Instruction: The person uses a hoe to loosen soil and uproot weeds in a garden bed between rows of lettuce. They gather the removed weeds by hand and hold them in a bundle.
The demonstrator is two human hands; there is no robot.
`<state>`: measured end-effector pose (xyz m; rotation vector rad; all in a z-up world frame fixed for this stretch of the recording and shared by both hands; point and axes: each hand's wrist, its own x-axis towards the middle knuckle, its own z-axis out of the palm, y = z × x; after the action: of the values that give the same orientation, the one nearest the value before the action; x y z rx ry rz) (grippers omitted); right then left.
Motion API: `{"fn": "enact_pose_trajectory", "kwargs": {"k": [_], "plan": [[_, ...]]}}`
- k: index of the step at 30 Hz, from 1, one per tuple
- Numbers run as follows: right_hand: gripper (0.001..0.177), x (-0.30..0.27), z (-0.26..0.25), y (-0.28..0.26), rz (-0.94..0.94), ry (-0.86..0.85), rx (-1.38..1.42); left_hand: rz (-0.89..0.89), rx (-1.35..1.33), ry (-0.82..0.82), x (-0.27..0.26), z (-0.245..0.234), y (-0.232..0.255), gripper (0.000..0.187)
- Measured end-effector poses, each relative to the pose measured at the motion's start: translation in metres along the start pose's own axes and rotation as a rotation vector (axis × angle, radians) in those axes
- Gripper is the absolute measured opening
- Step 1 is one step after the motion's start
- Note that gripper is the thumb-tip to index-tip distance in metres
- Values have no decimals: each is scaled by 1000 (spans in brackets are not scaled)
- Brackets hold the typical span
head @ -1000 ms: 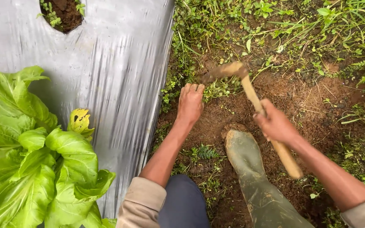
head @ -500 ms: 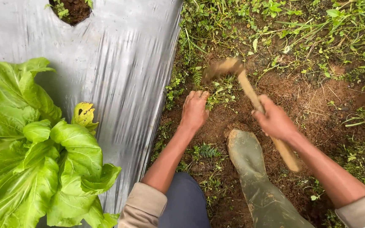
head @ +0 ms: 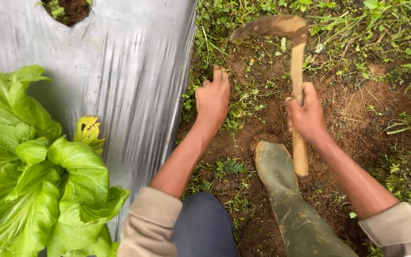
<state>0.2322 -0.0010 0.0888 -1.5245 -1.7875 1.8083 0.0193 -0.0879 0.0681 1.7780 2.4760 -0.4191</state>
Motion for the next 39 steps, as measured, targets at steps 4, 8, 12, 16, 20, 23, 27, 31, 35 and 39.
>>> {"fn": "enact_pose_trajectory", "kwargs": {"k": [4,8,12,16,20,23,27,31,35,39], "plan": [[23,-6,-25,10,24,27,25,67,147,-132,29,81,-6,43],[24,-18,-39,35,76,6,-12,134,180,-54,42,107,-13,21],[33,-22,-46,62,126,-35,-30,144,86,-31,40,86,-16,15],[33,-31,-47,52,145,-51,-48,162,8,-6,39,65,-22,16],[35,-29,-46,43,118,-58,-39,165,-25,-39,32,58,-16,16],[36,-26,-48,40,104,-50,-29,192,-108,-90,16,69,4,20],[37,-25,-52,41,79,-38,-9,200,-264,-152,-16,29,16,27],[37,-25,-56,48,61,-28,-7,175,-169,-72,-13,37,-4,30],[31,-27,-56,46,74,-22,4,165,-181,-31,1,36,-13,28],[30,-29,-52,46,143,-55,27,185,-290,-15,18,86,-11,26]]}}
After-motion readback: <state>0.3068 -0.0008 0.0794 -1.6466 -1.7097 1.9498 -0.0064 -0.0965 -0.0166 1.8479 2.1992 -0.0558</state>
